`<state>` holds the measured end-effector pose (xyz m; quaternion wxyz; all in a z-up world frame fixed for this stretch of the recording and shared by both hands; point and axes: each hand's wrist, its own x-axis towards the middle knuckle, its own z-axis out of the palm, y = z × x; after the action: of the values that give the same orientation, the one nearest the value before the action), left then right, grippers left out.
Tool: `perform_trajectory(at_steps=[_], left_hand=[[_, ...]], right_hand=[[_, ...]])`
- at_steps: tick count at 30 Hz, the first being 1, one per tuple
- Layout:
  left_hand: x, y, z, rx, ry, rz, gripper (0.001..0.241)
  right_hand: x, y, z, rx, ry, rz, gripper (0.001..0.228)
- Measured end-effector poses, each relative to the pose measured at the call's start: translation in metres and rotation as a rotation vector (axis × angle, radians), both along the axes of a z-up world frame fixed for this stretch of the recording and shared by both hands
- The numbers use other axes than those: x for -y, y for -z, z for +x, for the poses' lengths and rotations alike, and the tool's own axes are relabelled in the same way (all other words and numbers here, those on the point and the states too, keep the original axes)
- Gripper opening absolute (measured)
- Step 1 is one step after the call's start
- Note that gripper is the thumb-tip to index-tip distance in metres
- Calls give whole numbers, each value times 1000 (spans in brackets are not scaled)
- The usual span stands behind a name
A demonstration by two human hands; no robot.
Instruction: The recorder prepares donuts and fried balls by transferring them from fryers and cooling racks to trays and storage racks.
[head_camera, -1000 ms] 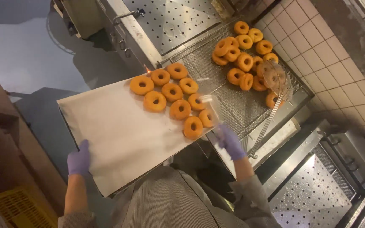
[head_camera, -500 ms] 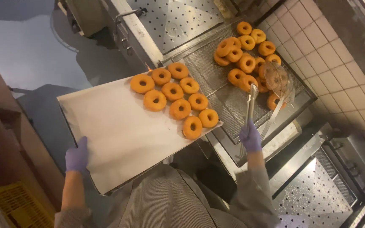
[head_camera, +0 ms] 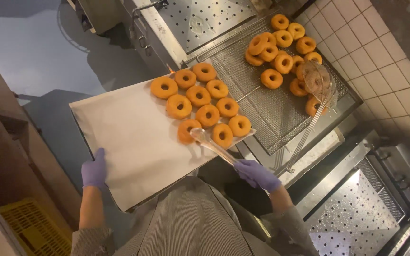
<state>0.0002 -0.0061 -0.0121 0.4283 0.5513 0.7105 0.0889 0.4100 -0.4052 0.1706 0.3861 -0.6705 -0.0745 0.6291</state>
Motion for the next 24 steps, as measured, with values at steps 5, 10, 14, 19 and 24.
perform_trajectory(at_steps=[5,10,14,19,24], left_hand=[[-2,7,-1,-108,42,-38,86],[7,-13,4,-38,-13,-37,86],[-4,26,-9,-109,47,-8,85],[14,-52,19,72,-143,-96,83],[6,-23,9,55,-115,-111,84]], right_hand=[[-8,-40,-2,263,-331,-225,53],[-21,-31,-2,233,-307,-131,58],[6,-4,58,339,-162,-40,64],[-48,5,138,883,200,-164,53],[-116,41,230,1393,223,-185,57]])
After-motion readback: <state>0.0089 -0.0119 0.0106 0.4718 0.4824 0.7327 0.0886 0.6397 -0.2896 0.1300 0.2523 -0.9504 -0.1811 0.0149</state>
